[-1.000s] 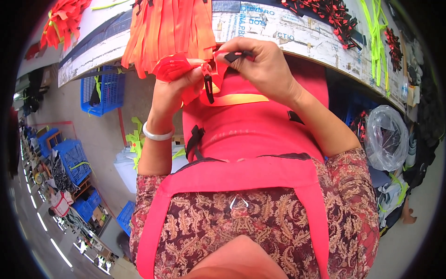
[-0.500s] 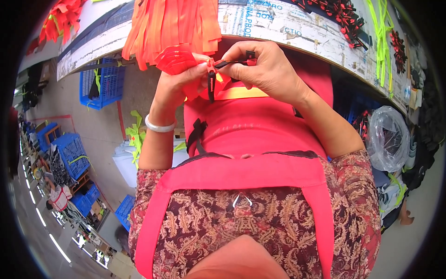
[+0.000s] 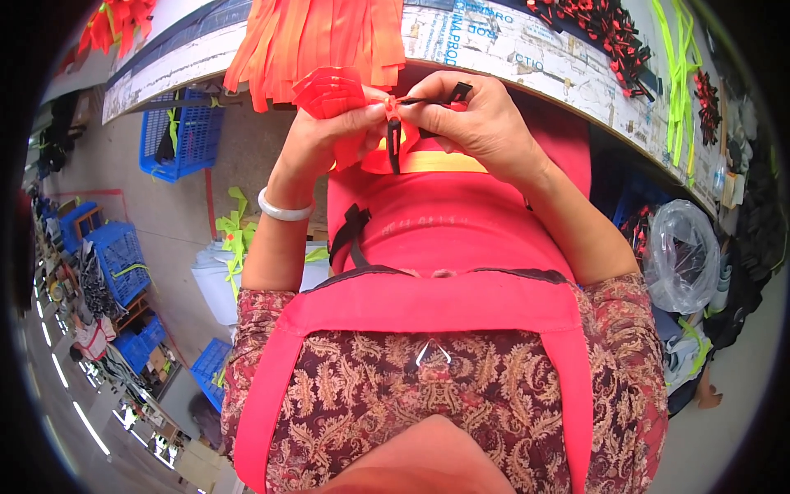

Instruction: Attaching small black plastic clips to the ends of orange fabric strips at a workbench.

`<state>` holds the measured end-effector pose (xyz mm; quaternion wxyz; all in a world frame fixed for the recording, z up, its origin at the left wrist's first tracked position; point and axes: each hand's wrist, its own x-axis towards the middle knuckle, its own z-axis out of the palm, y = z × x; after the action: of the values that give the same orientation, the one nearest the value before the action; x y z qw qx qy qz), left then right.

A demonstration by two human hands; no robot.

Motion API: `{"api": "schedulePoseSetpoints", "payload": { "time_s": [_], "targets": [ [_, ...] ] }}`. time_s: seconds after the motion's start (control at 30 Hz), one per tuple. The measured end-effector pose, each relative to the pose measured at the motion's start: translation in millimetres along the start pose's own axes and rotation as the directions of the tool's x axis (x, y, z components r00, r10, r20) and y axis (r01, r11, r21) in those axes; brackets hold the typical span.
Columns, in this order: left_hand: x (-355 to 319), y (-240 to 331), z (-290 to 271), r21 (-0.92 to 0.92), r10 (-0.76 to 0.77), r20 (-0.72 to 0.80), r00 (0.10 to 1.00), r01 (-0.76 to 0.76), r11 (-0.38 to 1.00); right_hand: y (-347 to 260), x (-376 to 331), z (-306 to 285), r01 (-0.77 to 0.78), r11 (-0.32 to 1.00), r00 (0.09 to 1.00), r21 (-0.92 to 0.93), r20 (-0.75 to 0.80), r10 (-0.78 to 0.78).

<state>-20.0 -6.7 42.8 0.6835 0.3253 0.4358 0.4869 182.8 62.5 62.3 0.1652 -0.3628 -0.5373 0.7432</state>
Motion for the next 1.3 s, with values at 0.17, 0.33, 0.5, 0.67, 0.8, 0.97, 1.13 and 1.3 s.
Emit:
{"api": "schedulePoseSetpoints", "payload": {
  "time_s": [0.17, 0.33, 0.5, 0.67, 0.8, 0.97, 1.13, 1.3],
  "targets": [
    [-2, -16, 8, 0.236, 0.214, -0.072, 0.974, -0.192, 0.952, 20, 5, 8, 0.297, 0.953, 0.939, -0.064, -0.161, -0.304],
    [-7, -21, 9, 0.209, 0.291, -0.117, 0.950, -0.263, 0.942, 19, 5, 3, 0.393, 0.891, 0.894, -0.228, -0.134, -0.428],
    [-6, -27, 8, 0.275, 0.340, -0.117, 0.933, -0.299, 0.914, 5, 1, 3, 0.379, 0.886, 0.899, -0.269, -0.120, -0.421],
    [-7, -27, 11, 0.409, 0.416, -0.055, 0.908, -0.360, 0.839, 5, 3, 2, 0.558, 0.636, 0.777, -0.532, 0.067, -0.626],
    [-6, -27, 14, 0.429, 0.481, 0.001, 0.877, -0.434, 0.792, 2, -3, 14, 0.430, 0.820, 0.868, -0.378, -0.075, -0.490],
    [-6, -30, 15, 0.361, 0.463, 0.000, 0.886, -0.432, 0.827, 9, 0, 11, 0.624, 0.537, 0.706, -0.568, 0.113, -0.699],
    [-5, -34, 14, 0.358, 0.504, 0.009, 0.864, -0.473, 0.805, 8, -1, 15, 0.637, 0.483, 0.676, -0.601, 0.133, -0.725],
    [-5, -37, 15, 0.314, 0.467, 0.003, 0.884, -0.444, 0.839, 12, -3, 18, 0.602, 0.539, 0.699, -0.589, 0.062, -0.713]
  ]
}}
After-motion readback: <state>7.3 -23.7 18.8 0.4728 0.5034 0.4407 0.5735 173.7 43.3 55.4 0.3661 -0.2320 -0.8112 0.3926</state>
